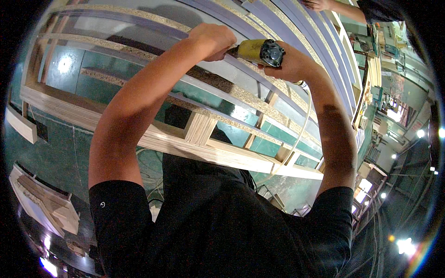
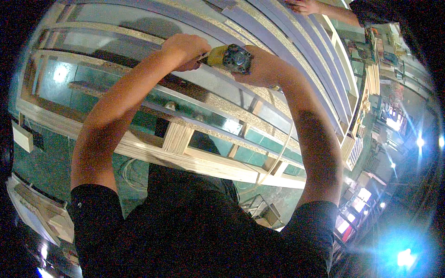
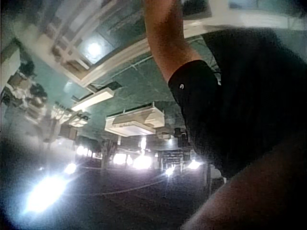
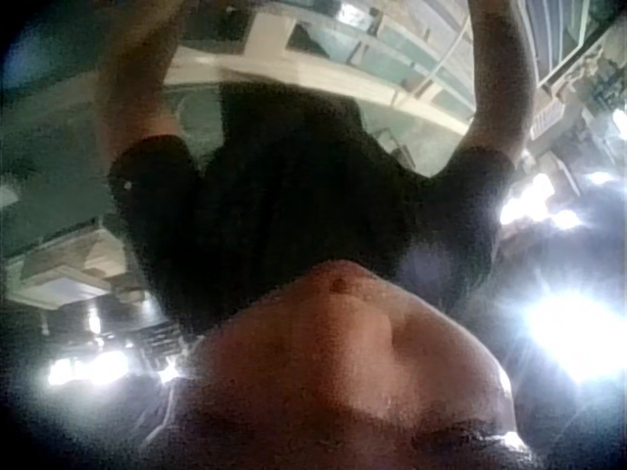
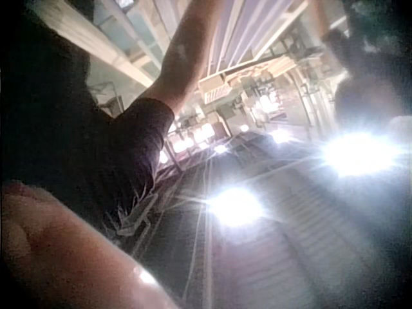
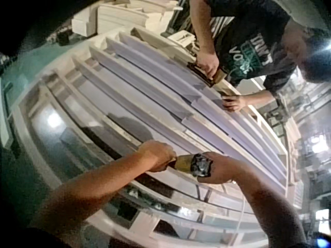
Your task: The person uses a pneumatic nail gun to attach wooden slats to a large wooden frame structure. They repeatedly position the slats, fire the nail gun to secure them, and adjust the frame's position on the floor. The person also retrieves small wooden blocks from a bucket and places them on the frame.
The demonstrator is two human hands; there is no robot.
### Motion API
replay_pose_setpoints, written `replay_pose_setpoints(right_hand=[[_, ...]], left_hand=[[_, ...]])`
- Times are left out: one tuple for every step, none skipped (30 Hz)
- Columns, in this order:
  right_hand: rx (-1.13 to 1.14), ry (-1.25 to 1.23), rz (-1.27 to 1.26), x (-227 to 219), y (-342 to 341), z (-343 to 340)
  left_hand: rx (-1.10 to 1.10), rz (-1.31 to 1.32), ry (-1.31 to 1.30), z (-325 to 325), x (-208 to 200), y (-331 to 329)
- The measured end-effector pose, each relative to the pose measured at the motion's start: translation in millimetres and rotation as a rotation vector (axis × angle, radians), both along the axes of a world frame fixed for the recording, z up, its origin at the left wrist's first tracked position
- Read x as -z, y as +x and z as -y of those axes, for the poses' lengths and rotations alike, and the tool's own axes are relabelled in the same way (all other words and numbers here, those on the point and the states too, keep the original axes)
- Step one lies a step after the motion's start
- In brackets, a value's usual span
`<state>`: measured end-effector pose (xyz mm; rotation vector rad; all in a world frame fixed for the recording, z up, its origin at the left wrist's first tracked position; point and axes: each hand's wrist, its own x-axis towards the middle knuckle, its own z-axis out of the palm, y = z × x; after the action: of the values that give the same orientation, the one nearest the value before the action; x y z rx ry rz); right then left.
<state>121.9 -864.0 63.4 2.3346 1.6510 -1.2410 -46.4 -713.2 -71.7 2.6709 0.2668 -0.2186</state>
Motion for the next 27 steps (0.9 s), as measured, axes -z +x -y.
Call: replay_pose_setpoints(right_hand=[[-0.034,0.008,0.024,2,1,1],[-0.067,0.016,0.048,3,1,2],[-0.050,0.018,0.031,3,1,3],[-0.033,0.019,0.015,4,1,4],[-0.016,0.021,-0.002,3,1,6],[0.032,-0.065,-0.057,-7,-2,0],[0.094,-0.159,-0.112,-23,-5,-8],[0.155,-0.253,-0.167,-32,-6,-13],[0.181,-0.186,-0.214,-18,14,3],[0.198,-0.180,-0.161,-21,20,4],[0.215,-0.175,-0.108,-24,25,3],[0.234,-0.170,-0.052,-27,30,4],[0.222,-0.166,-0.074,-24,40,2],[0.214,-0.136,-0.027,-26,45,1],[0.204,-0.109,0.020,-31,44,-6],[0.193,-0.082,0.065,-34,45,-9],[0.181,-0.048,0.124,-23,58,-10],[0.163,-0.042,0.087,-19,64,-17],[0.141,-0.033,0.053,-16,65,-27],[0.118,-0.024,0.020,-14,65,-35],[0.155,-0.024,0.021,-11,64,-38],[0.166,-0.034,0.001,-8,67,-39],[0.176,-0.043,-0.018,-5,71,-41],[0.178,-0.054,-0.040,-1,73,-44],[0.157,-0.066,-0.014,-4,72,-47],[0.136,-0.078,0.013,-10,69,-51],[0.116,-0.092,0.039,-13,68,-52]], left_hand=[[0.000,-0.019,0.001,0,-2,1],[0.000,-0.037,0.001,1,-4,1],[-0.002,-0.056,0.006,1,-6,1],[0.001,-0.041,0.012,1,-7,1],[0.004,-0.025,0.019,1,-8,0],[-0.005,-0.011,0.028,0,-9,-2],[-0.015,-0.029,0.022,0,-9,0],[-0.025,-0.048,0.016,-1,-9,1],[-0.023,-0.060,0.014,1,-11,4],[-0.009,-0.029,0.015,2,-12,3],[0.005,0.001,0.016,3,-13,0],[0.020,0.035,0.017,1,-13,-1],[0.010,0.085,-0.058,-6,-11,0],[0.002,0.135,-0.134,-17,-9,3],[-0.010,0.185,-0.212,-26,-7,10],[-0.040,0.291,-0.132,-35,-7,20],[-0.071,0.396,-0.051,-44,-8,32],[-0.104,0.499,0.031,-53,-6,42],[-0.092,0.520,0.126,-60,6,49],[-0.081,0.539,0.222,-64,19,53],[-0.061,0.559,0.313,-64,15,55],[-0.048,0.436,0.294,-63,11,60],[-0.036,0.313,0.276,-58,7,68],[-0.030,0.187,0.258,-52,-2,72],[-0.069,0.259,0.245,-47,-5,74],[-0.055,0.166,0.233,-45,-10,79],[-0.039,0.073,0.219,-43,-17,84]])
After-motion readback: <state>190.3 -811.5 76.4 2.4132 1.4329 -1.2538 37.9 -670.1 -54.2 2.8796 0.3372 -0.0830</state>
